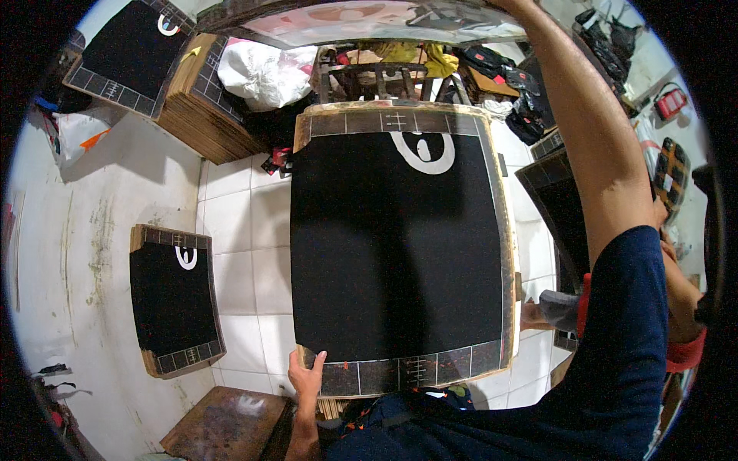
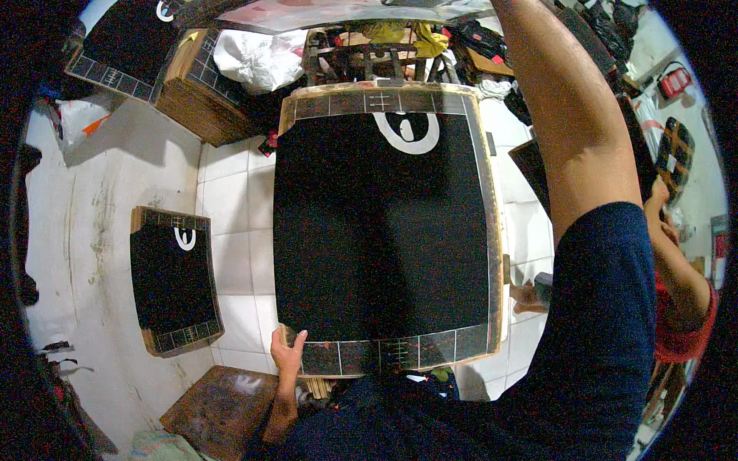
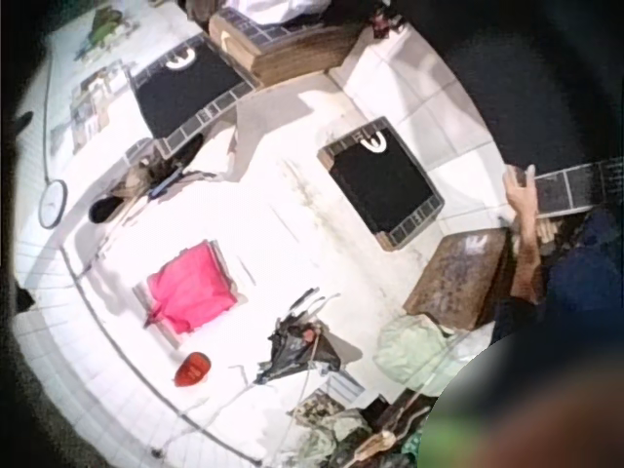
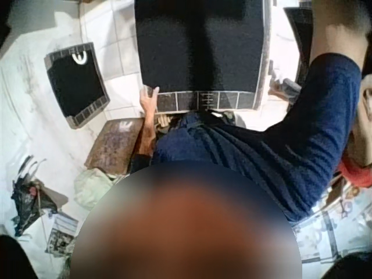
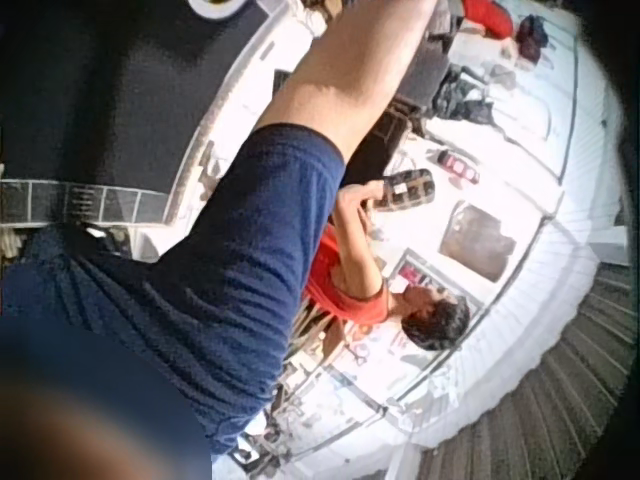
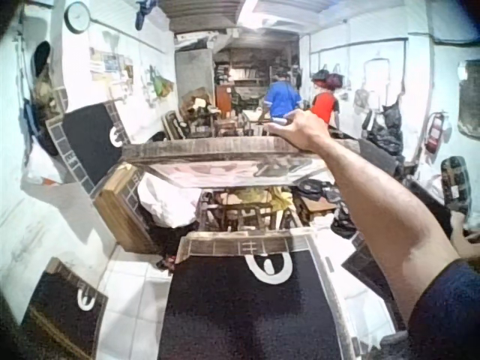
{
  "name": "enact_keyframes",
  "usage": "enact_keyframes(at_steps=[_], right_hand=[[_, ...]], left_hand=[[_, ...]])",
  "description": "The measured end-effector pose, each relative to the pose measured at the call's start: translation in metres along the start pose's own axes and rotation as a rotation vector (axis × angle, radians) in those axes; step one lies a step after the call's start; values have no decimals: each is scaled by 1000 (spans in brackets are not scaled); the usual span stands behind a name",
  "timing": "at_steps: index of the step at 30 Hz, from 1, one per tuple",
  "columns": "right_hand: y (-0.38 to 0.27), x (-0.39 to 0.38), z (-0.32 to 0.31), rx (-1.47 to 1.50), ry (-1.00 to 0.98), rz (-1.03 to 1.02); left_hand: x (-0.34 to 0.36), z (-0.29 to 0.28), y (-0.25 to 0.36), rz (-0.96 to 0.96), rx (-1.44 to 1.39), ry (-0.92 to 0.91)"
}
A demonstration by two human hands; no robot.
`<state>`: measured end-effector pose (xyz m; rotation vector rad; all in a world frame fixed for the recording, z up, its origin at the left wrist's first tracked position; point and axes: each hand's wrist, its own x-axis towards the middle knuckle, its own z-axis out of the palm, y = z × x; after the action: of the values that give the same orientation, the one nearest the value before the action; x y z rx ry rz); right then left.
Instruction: The person performs screen printing on a black skateboard deck. They repeatedly align a screen frame, pull a squeegee across the mesh to transfer white ink, and lift the screen to reveal a crescent logo. The process is repeated multiple times on the same deck.
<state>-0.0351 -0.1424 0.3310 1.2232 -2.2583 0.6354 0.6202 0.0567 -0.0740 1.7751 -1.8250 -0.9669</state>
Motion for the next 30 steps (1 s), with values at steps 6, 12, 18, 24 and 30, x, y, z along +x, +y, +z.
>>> enact_keyframes(at_steps=[6, 12, 18, 24, 30], right_hand=[[-2, 11, -6, 42, -74, -18], [-2, 19, -6, 52, -97, 4], [0, 19, -7, 75, -91, -33], [-4, 12, -10, 34, -130, 1], [-9, -4, -11, 58, -80, 34]], left_hand=[[2, -1, 6, -52, 46, 14], [11, 2, 2, -148, 81, 14], [15, 4, -3, -132, 98, 40], [18, 7, -11, -202, 42, 40], [23, 24, -31, -228, 9, 55]])
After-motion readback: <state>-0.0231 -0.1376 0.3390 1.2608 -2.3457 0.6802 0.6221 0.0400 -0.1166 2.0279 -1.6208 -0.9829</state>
